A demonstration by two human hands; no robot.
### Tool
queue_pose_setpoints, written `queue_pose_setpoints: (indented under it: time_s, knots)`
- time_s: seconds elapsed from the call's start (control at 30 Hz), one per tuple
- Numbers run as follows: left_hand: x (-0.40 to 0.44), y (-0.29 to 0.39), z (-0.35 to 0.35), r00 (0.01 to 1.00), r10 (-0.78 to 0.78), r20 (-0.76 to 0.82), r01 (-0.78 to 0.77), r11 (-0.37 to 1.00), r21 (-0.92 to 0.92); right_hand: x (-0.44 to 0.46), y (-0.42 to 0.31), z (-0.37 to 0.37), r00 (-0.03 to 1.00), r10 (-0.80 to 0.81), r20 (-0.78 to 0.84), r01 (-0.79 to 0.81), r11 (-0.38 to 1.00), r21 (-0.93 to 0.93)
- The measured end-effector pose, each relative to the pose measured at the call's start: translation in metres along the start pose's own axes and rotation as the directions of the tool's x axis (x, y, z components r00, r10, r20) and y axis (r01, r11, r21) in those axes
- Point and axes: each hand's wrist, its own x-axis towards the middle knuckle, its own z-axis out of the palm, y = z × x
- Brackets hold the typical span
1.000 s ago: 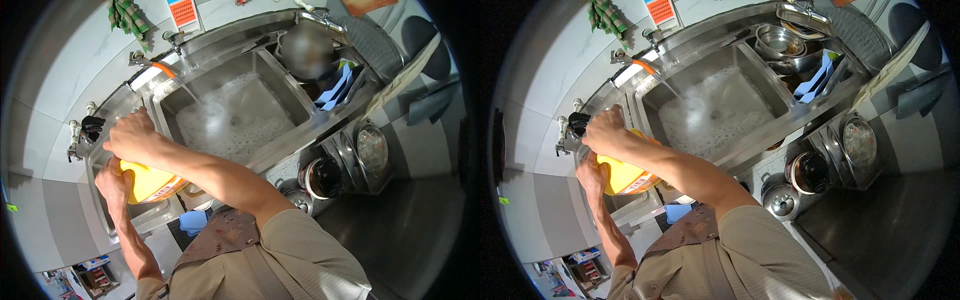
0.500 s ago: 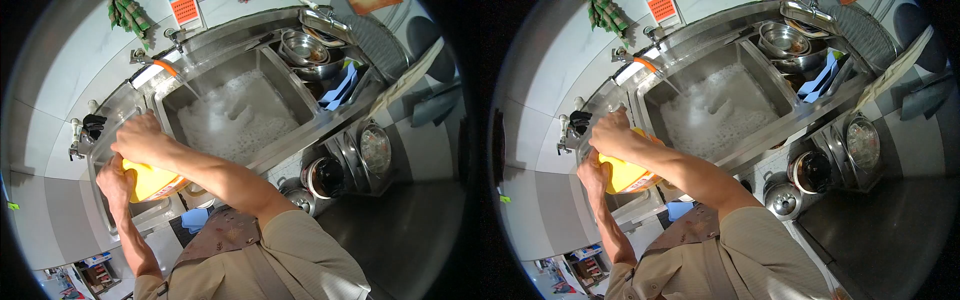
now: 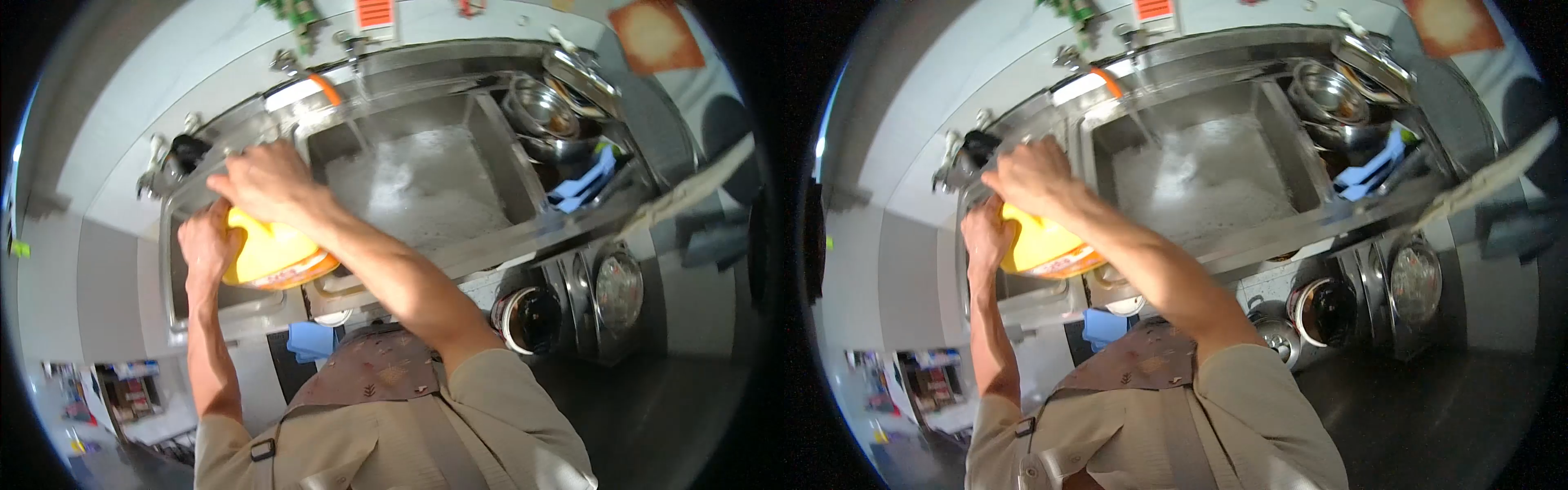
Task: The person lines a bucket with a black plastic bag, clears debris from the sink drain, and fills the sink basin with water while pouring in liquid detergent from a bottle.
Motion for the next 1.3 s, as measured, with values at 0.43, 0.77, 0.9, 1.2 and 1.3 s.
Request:
queue_pose_setpoints:
  time_s: [0.43,0.77,0.9,1.2,1.3]
  knots:
    - [-0.099,-0.043,-0.060,0.950,-0.289,-0.121,0.272,0.952,-0.141,-0.019,-0.069,0.012,0.842,-0.511,0.172,0.539,0.810,-0.230]
    - [-0.267,-0.143,-0.131,0.913,-0.340,-0.225,0.322,0.940,-0.117,-0.021,-0.227,0.106,0.718,-0.559,0.415,0.455,0.828,0.328]
    - [-0.368,-0.203,-0.108,0.948,-0.311,-0.074,0.297,0.942,-0.154,-0.053,-0.278,0.204,0.593,-0.412,0.692,0.137,0.898,0.417]
    - [-0.561,-0.282,0.014,0.811,-0.399,0.428,0.474,0.877,-0.081,-0.148,-0.316,0.442,0.170,-0.185,0.968,-0.198,0.956,0.217]
    - [-0.585,-0.297,0.028,0.718,-0.448,0.532,0.532,0.847,-0.005,-0.169,-0.324,0.508,0.168,-0.196,0.966,-0.259,0.937,0.235]
